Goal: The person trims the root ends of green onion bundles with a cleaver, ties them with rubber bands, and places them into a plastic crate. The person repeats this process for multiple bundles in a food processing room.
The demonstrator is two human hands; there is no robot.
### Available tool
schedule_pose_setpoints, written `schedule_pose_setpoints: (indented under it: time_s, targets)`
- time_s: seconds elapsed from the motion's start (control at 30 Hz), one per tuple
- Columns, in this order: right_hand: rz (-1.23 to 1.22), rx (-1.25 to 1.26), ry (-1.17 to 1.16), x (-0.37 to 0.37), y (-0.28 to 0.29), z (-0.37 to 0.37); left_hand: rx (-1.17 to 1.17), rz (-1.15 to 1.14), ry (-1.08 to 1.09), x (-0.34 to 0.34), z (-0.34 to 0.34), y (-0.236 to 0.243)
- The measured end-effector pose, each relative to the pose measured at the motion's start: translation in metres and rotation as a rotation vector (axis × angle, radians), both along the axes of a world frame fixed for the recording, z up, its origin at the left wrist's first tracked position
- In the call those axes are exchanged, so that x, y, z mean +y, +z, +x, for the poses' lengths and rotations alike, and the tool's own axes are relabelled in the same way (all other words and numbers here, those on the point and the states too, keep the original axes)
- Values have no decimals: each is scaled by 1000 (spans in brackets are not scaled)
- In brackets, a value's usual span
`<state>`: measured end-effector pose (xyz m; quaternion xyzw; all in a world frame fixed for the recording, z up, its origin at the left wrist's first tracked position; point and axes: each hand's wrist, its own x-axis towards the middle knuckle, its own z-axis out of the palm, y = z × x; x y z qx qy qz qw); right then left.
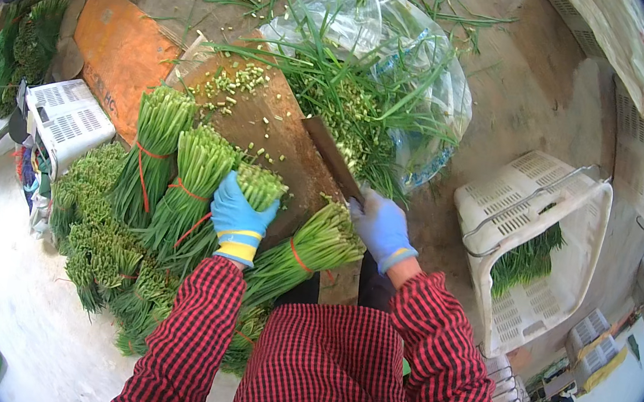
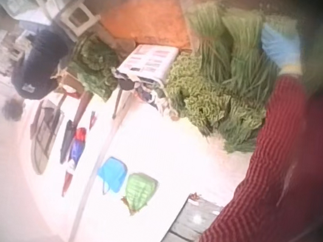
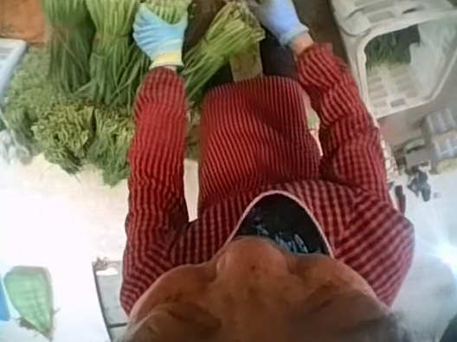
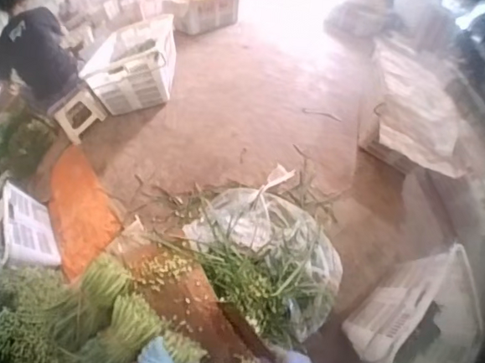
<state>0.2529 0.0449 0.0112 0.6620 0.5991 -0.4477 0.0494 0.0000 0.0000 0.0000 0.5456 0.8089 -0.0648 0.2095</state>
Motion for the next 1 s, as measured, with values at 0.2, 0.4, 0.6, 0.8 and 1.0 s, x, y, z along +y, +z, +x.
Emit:
schedule_pose_setpoints:
  time_s: [0.2,0.4,0.6,0.8,1.0]
  targets:
    - [101,-122,-247,-63,39,40,-4,268,-190,-33,18,55]
    - [138,-105,-190,-102,69,44,-317,62,-272,-71,98,46]
    - [281,-2,123,-104,90,47,-251,-112,-180,-72,92,4]
    - [274,-13,358,-95,86,44,-265,-366,-65,-92,74,-24]
    - [287,-99,441,-101,72,43,-350,-155,-29,-103,77,-54]
